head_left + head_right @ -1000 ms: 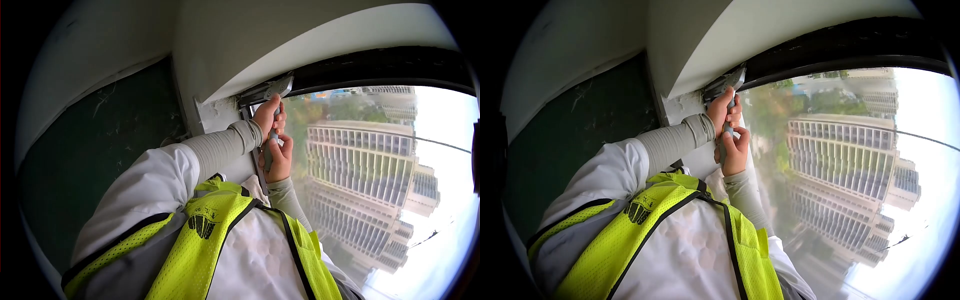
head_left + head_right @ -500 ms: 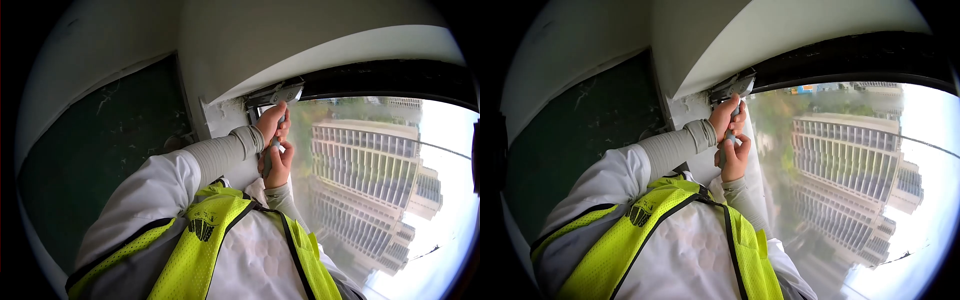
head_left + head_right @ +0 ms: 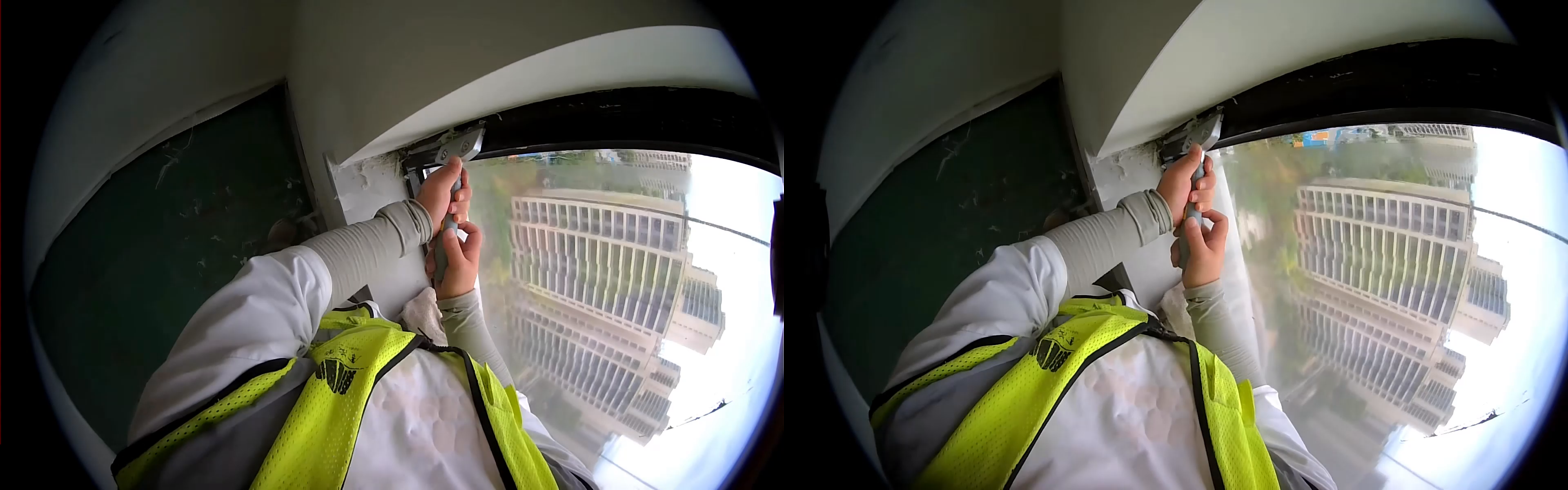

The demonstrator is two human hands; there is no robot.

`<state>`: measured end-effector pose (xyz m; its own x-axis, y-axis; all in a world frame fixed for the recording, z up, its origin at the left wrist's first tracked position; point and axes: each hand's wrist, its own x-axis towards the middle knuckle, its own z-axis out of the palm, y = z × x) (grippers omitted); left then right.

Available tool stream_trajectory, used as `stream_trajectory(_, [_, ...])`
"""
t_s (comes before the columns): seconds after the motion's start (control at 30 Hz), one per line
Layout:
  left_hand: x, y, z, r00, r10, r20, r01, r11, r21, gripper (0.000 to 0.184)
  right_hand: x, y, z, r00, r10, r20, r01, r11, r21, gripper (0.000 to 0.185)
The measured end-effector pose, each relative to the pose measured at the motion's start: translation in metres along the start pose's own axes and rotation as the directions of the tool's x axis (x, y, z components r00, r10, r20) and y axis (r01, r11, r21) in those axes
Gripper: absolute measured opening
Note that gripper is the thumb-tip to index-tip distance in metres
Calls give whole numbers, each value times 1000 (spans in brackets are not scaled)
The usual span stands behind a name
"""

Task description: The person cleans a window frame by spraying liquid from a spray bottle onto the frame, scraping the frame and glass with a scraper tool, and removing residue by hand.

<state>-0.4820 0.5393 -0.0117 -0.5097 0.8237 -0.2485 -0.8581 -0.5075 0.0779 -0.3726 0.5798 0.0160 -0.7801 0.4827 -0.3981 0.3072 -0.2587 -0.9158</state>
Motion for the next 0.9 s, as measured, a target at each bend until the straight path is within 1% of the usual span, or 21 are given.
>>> stream_trajectory(0.03, [4,4,-4,1000,25,-4,-25,1000,6,37,5,2,2,1000,-5,31,6,1000,-26,25])
stream_trajectory(0.1, [2,3,-4,1000,3,10,-4,1000,17,39,2,2,6,999,-10,38,11,1000,-11,25])
stream_trajectory(0.17, [-7,-7,0,1000,-22,12,21,1000,8,39,-12,1,-1,999,41,-35,-39,998,48,29])
stream_trajectory(0.2, [-5,-6,-2,999,-11,52,11,1000,13,39,-10,0,-1,999,31,-17,-31,999,45,29])
stream_trajectory(0.23, [-1,-3,-5,999,12,34,-12,1000,9,39,-3,1,0,999,29,-19,-29,999,41,29])
stream_trajectory(0.3, [7,4,-13,999,31,11,-32,999,23,38,6,7,5,1000,5,27,-6,999,32,29])
stream_trajectory(0.33, [4,4,-13,999,22,34,-22,1000,0,39,4,8,5,1000,-4,29,2,999,49,29])
stream_trajectory(0.37, [-1,1,-11,999,-7,39,5,999,44,39,-3,9,5,1000,16,1,-16,998,64,29])
stream_trajectory(0.43, [-5,-4,-9,999,-33,41,32,999,18,40,-6,12,0,1000,21,-14,-20,998,56,29])
stream_trajectory(0.5, [1,2,-15,1000,-4,30,3,999,41,40,2,18,1,999,-23,35,21,999,34,30])
stream_trajectory(0.53, [2,5,-16,1000,-27,-6,28,999,29,41,3,17,6,1000,-17,22,15,997,69,30])
stream_trajectory(0.57, [1,7,-14,1000,-16,-6,16,999,38,41,3,15,8,999,-23,34,21,997,75,30])
stream_trajectory(0.63, [-5,1,-12,998,-52,17,52,998,25,41,-4,17,5,1000,-5,-23,5,1000,20,26])
stream_trajectory(0.67, [-1,-1,-19,999,-16,47,13,998,56,40,-1,20,3,1000,-17,-7,17,1000,26,26])
stream_trajectory(0.73, [-1,0,-20,998,-41,38,40,999,30,40,-3,23,6,1000,-12,-16,12,999,39,28])
stream_trajectory(0.83, [-6,-1,-18,997,-70,36,68,997,40,39,-4,21,8,1000,-13,-20,14,999,51,29])
stream_trajectory(0.87, [-3,-1,-18,998,-58,37,58,998,13,39,-4,21,5,1000,-6,-29,8,999,51,30])
stream_trajectory(0.9, [1,0,-19,1000,-19,17,18,999,41,39,2,21,4,1000,-1,-16,2,999,45,30])
